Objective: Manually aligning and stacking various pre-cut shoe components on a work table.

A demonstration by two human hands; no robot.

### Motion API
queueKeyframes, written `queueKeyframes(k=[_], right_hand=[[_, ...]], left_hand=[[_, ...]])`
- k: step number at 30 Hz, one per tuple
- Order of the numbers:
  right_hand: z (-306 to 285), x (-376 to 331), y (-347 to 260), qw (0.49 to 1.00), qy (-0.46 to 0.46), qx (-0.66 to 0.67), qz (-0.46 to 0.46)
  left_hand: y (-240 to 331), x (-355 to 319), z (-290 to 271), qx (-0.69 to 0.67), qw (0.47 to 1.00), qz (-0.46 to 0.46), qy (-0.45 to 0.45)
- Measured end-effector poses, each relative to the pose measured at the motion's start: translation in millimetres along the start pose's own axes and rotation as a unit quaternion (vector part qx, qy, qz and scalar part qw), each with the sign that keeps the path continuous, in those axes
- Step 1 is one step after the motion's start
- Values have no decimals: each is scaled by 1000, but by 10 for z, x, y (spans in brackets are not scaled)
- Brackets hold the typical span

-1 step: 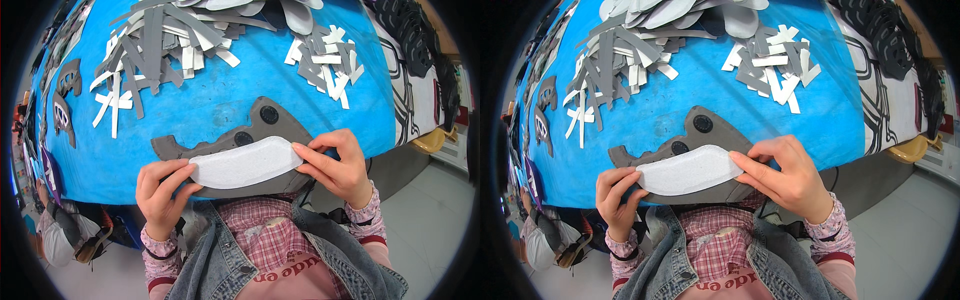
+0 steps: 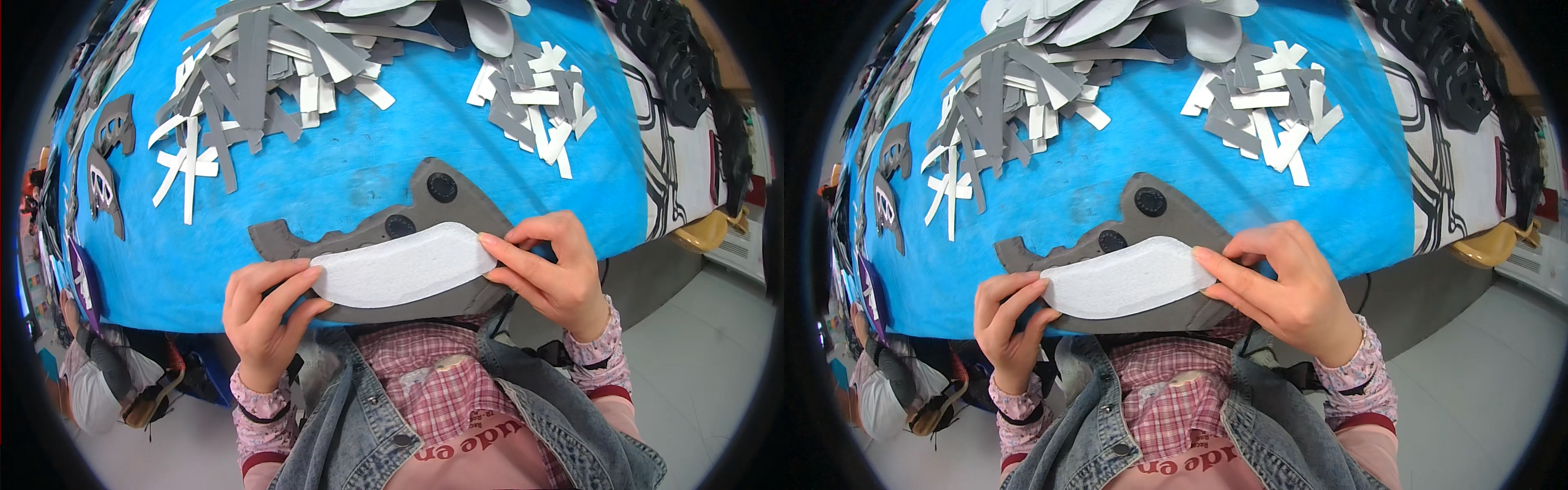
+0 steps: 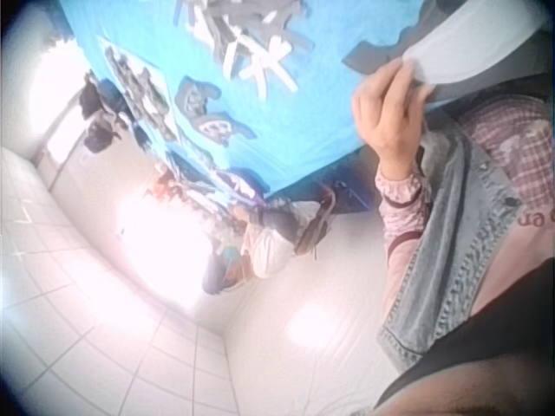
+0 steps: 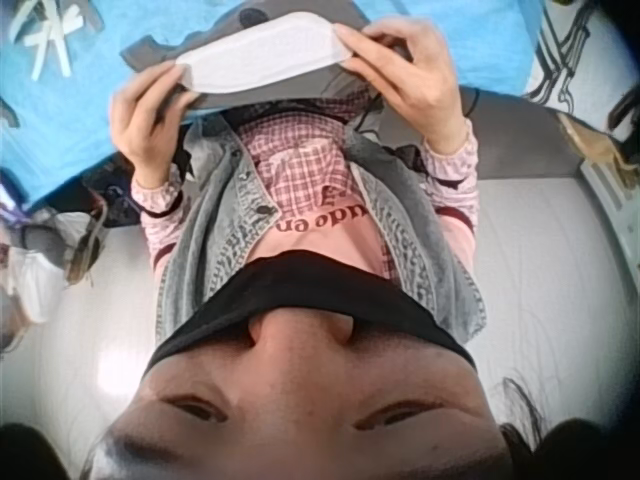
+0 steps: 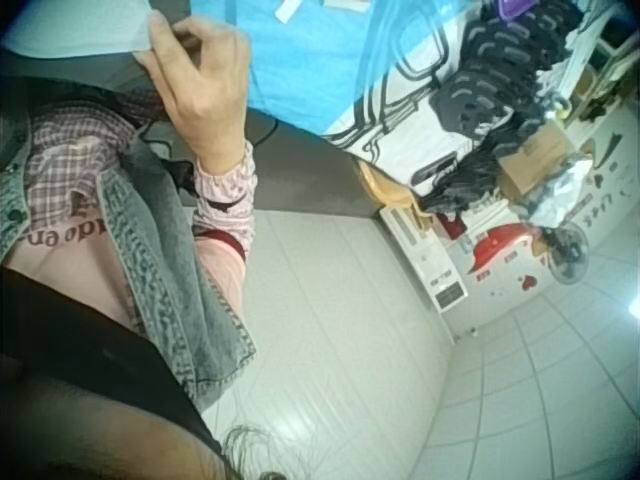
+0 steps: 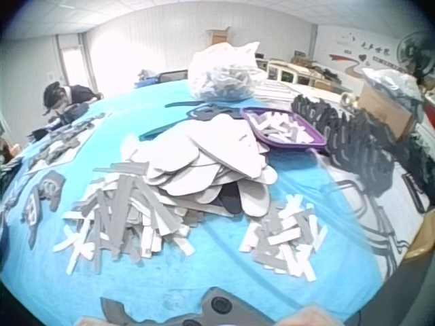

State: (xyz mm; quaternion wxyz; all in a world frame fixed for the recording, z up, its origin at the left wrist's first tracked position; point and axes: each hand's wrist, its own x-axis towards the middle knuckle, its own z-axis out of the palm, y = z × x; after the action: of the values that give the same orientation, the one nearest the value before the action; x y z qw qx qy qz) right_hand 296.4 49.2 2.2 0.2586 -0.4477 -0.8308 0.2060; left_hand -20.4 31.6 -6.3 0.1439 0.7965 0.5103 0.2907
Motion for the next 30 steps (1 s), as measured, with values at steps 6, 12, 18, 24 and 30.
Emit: queueKeyframes(k=[6,12,18,24,30], right_hand=[[-6,5,0,1000,6,-4,-4],[-5,4,-7,1000,11,-10,-8],[4,11,-6,1000,11,-17,-8],[0,13,-12,1000,13,-20,-11],[-6,14,-11,1000,7,-22,-11]], left_hand=[[3,32,5,5,1000,6,9],[-3,32,11,-11,1000,16,15],[-4,18,9,-7,1000,10,17],[-18,-1,36,-35,999,-2,29],[-23,17,10,-24,1000,15,7]])
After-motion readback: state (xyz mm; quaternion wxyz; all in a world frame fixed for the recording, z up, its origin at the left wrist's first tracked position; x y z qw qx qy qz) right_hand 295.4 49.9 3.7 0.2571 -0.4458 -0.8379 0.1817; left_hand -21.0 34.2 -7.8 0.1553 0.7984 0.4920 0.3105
